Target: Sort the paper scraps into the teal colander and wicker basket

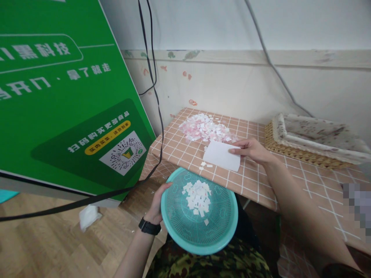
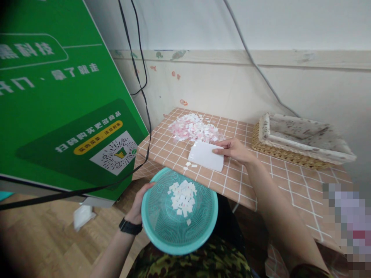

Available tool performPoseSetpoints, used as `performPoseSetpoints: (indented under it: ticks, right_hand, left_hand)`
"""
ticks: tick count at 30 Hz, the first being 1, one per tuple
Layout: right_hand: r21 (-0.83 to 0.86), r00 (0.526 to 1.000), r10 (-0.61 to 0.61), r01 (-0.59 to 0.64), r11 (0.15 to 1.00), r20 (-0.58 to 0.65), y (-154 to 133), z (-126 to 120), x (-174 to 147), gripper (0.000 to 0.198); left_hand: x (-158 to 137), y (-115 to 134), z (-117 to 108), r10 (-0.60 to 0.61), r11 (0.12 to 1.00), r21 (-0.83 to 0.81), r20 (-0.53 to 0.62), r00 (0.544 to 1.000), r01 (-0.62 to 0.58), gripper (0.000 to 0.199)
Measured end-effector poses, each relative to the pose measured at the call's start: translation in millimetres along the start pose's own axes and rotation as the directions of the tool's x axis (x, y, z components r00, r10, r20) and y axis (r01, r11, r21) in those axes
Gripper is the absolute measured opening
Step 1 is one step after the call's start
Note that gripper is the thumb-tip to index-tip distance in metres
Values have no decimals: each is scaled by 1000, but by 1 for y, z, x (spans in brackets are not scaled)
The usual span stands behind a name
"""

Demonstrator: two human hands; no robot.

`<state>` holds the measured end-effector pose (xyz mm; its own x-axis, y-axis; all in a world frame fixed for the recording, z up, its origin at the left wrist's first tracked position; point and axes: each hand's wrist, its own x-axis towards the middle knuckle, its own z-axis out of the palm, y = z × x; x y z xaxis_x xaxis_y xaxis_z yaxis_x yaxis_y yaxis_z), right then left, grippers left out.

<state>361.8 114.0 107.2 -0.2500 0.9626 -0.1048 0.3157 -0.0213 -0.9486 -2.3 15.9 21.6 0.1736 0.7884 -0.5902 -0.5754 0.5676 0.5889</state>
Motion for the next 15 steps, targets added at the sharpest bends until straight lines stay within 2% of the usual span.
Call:
performPoseSetpoints:
  ticks: [4,9,15]
  right_hand:
    - [-55,999,-7,8,998,32,-2,3,0,36]
    - [-51,993,-4,10,999,116,-9,19,-4,33]
    - [-50,941,3,15,999,339,-17,39,-7,32]
  left_hand:
    - [1,-1,-2,3,1000,7,3,1000,-3,14]
    - [-1,0,0,-3,1000,-2,41,999,3,15]
    - [-3,2,3,-62,998,-11,69,996,63,19]
